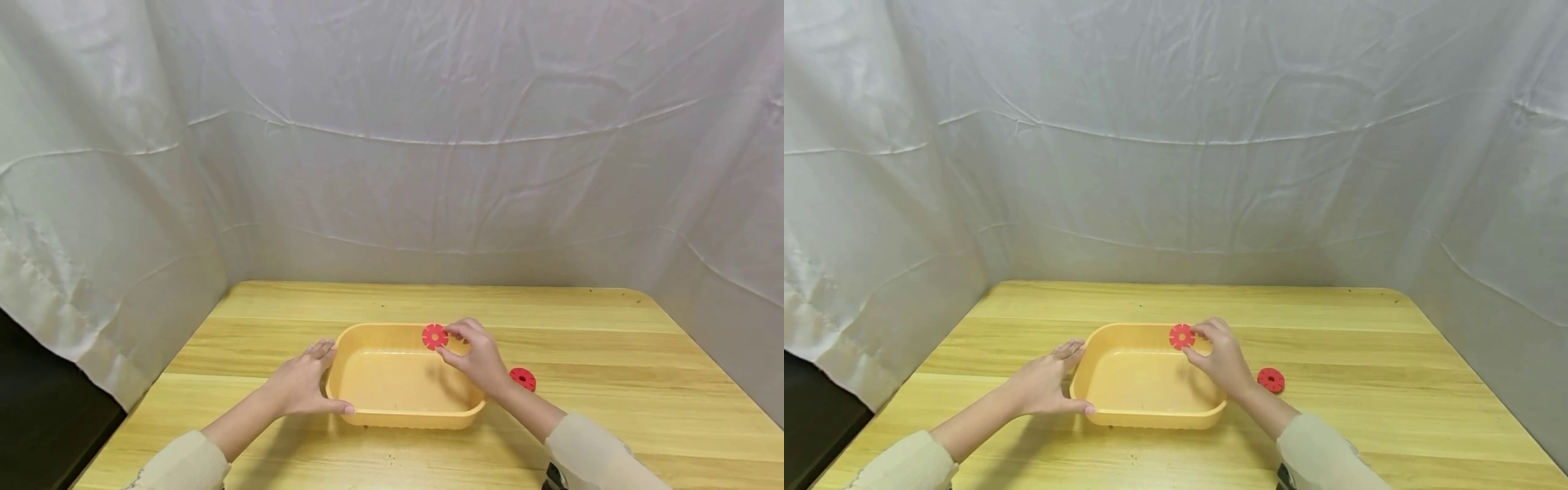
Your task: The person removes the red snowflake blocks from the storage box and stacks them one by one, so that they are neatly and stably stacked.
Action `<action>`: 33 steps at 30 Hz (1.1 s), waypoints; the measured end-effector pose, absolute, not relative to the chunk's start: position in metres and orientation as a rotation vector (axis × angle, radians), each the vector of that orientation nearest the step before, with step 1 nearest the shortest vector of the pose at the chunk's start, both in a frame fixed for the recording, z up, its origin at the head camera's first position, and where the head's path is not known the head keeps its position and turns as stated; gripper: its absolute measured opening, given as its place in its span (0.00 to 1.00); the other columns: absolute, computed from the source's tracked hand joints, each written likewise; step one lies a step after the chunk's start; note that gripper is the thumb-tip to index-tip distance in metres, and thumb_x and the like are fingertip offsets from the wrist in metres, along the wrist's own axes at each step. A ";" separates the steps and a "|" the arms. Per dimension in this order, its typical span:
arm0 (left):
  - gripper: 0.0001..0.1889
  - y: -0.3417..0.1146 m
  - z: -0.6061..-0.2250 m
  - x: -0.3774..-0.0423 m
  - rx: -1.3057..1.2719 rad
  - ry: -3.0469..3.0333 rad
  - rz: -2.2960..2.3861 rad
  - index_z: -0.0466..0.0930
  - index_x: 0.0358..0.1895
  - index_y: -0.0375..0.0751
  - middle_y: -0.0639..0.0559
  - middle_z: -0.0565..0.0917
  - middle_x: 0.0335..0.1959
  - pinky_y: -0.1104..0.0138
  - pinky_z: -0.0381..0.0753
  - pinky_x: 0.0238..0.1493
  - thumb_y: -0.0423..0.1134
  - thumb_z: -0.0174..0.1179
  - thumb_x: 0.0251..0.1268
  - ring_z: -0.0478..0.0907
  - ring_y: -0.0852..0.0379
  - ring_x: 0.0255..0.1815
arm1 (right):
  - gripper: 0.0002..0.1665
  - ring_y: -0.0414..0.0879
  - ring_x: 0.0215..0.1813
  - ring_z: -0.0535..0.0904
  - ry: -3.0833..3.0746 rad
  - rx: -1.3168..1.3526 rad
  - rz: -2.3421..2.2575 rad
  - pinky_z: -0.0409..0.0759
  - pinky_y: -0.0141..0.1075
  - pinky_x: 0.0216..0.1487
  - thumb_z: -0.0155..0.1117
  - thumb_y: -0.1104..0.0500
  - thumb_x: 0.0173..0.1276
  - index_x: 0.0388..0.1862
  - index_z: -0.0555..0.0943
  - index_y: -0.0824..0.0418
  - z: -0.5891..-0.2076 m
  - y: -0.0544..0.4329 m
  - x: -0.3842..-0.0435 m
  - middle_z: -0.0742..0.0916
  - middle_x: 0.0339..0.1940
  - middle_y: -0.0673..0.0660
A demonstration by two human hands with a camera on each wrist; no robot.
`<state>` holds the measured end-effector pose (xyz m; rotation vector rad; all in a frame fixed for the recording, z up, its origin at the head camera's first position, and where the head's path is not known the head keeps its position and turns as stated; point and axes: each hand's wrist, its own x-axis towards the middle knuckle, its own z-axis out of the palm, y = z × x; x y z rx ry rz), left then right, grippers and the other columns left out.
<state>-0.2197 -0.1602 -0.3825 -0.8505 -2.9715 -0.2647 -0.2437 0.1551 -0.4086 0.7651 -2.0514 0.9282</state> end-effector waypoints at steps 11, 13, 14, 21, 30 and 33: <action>0.58 -0.159 -0.382 -0.219 -0.848 -2.973 -0.279 0.62 0.65 0.27 0.33 0.63 0.68 0.45 0.68 0.62 0.74 0.59 0.39 0.59 0.37 0.69 | 0.19 0.48 0.31 0.76 -2.091 0.693 0.915 0.79 0.32 0.28 0.76 0.72 0.39 0.35 0.82 0.69 -0.414 0.172 -0.238 0.83 0.30 0.56; 0.58 -0.159 -0.382 -0.219 -0.847 -2.972 -0.275 0.62 0.65 0.26 0.33 0.63 0.68 0.45 0.68 0.62 0.74 0.59 0.39 0.60 0.37 0.69 | 0.19 0.48 0.31 0.76 -2.078 0.687 0.913 0.78 0.31 0.27 0.76 0.72 0.38 0.34 0.82 0.69 -0.413 0.175 -0.237 0.83 0.29 0.57; 0.58 -0.159 -0.382 -0.220 -0.847 -2.969 -0.272 0.62 0.65 0.26 0.33 0.63 0.68 0.45 0.69 0.62 0.74 0.59 0.39 0.60 0.37 0.69 | 0.19 0.47 0.31 0.75 -2.072 0.682 0.908 0.78 0.31 0.27 0.76 0.72 0.38 0.34 0.82 0.69 -0.413 0.176 -0.237 0.83 0.29 0.57; 0.58 -0.159 -0.383 -0.220 -0.851 -2.962 -0.266 0.62 0.65 0.27 0.32 0.63 0.68 0.46 0.69 0.62 0.75 0.59 0.39 0.60 0.36 0.69 | 0.19 0.46 0.31 0.75 -2.066 0.677 0.892 0.78 0.30 0.28 0.76 0.72 0.38 0.33 0.82 0.70 -0.413 0.184 -0.235 0.84 0.30 0.57; 0.59 -0.160 -0.382 -0.220 -0.842 -2.962 -0.270 0.62 0.66 0.28 0.34 0.63 0.68 0.46 0.71 0.60 0.75 0.58 0.39 0.60 0.37 0.70 | 0.19 0.48 0.31 0.75 -2.065 0.668 0.883 0.77 0.27 0.30 0.76 0.71 0.37 0.33 0.82 0.69 -0.413 0.194 -0.230 0.84 0.30 0.57; 0.59 -0.160 -0.383 -0.219 -0.841 -2.960 -0.273 0.61 0.66 0.28 0.34 0.63 0.68 0.45 0.71 0.60 0.75 0.58 0.38 0.60 0.37 0.70 | 0.20 0.46 0.31 0.75 -2.077 0.648 0.873 0.77 0.26 0.31 0.77 0.71 0.37 0.33 0.82 0.68 -0.414 0.196 -0.228 0.84 0.30 0.57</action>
